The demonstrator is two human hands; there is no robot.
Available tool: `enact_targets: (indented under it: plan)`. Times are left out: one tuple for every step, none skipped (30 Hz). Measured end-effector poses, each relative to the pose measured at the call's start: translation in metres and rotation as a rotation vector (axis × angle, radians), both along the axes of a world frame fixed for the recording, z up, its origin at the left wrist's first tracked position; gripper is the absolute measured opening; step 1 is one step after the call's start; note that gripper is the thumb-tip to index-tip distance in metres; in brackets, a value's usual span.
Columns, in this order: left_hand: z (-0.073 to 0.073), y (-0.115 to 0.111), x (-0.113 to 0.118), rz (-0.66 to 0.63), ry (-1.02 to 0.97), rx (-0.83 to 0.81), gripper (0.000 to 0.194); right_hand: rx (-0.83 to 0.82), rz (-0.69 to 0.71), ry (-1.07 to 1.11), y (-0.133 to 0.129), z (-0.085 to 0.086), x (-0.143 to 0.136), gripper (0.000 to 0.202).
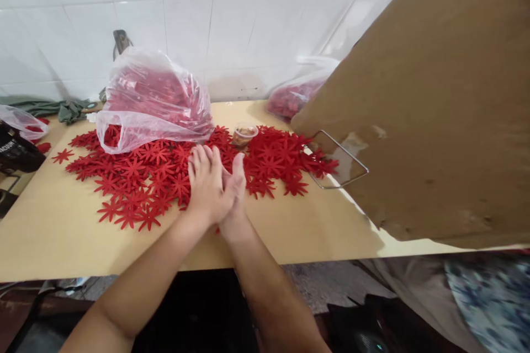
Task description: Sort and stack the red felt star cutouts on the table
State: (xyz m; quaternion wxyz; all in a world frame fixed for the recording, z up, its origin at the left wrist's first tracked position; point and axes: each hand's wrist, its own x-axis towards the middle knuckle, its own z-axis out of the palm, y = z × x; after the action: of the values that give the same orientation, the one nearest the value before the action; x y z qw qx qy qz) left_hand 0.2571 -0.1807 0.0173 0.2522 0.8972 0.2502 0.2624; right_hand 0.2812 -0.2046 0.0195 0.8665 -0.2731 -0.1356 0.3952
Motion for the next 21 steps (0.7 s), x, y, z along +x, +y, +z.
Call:
enact_targets:
  plan:
    - [0.001,0.008,0.004,0.063,0.003,-0.033,0.075,-0.004,0.049,0.016,0.002,0.0,0.0,0.06]
    - [0.002,0.017,0.008,0.141,-0.004,-0.057,0.076,-0.006,0.085,0.044,0.004,0.001,0.0,0.057]
    - [0.002,0.027,0.012,0.202,-0.013,-0.08,0.075,-0.019,0.093,0.085,0.006,0.0,0.001,0.053]
    - [0.001,0.036,0.015,0.249,-0.023,-0.102,0.074,-0.055,0.09,0.131,0.008,-0.001,0.002,0.047]
    - [0.0,0.044,0.018,0.281,-0.037,-0.126,0.072,-0.103,0.087,0.177,0.009,-0.003,0.003,0.041]
    - [-0.002,0.051,0.02,0.299,-0.052,-0.16,0.07,-0.156,0.081,0.217,0.01,-0.006,0.004,0.035]
    - [-0.004,0.056,0.021,0.309,-0.071,-0.204,0.067,-0.204,0.073,0.248,0.011,-0.008,0.006,0.028]
    - [-0.005,0.059,0.022,0.314,-0.101,-0.262,0.064,-0.239,0.068,0.271,0.011,-0.011,0.008,0.023]
    - [-0.007,0.062,0.021,0.312,-0.141,-0.337,0.06,-0.255,0.067,0.287,0.012,-0.013,0.011,0.02]
    - [-0.007,0.063,0.02,0.3,-0.187,-0.42,0.056,-0.254,0.064,0.302,0.012,-0.014,0.014,0.02]
    - [-0.007,0.064,0.019,0.278,-0.239,-0.497,0.052,-0.245,0.056,0.314,0.012,-0.014,0.017,0.02]
    - [-0.006,0.063,0.016,0.246,-0.293,-0.559,0.049,-0.233,0.048,0.322,0.012,-0.013,0.021,0.021]
    - [-0.004,0.062,0.013,0.21,-0.344,-0.602,0.046,-0.222,0.042,0.325,0.012,-0.012,0.024,0.022]
    - [-0.003,0.06,0.009,0.173,-0.386,-0.626,0.044,-0.214,0.037,0.322,0.012,-0.01,0.028,0.022]
    - [-0.002,0.057,0.004,0.135,-0.415,-0.634,0.041,-0.213,0.03,0.32,0.012,-0.008,0.031,0.022]
    - [-0.002,0.054,0.0,0.098,-0.429,-0.632,0.04,-0.217,0.028,0.319,0.013,-0.006,0.035,0.022]
    - [-0.004,0.05,-0.005,0.058,-0.425,-0.625,0.04,-0.225,0.025,0.318,0.013,-0.005,0.037,0.022]
    - [-0.006,0.047,-0.009,0.016,-0.408,-0.616,0.044,-0.235,0.017,0.314,0.014,-0.005,0.039,0.023]
    - [-0.01,0.043,-0.012,-0.019,-0.385,-0.607,0.049,-0.246,0.012,0.305,0.015,-0.006,0.041,0.023]
    - [-0.014,0.04,-0.014,-0.038,-0.367,-0.602,0.055,-0.253,0.014,0.286,0.016,-0.007,0.041,0.023]
    - [-0.019,0.038,-0.015,-0.039,-0.356,-0.598,0.059,-0.257,0.023,0.258,0.016,-0.008,0.041,0.024]
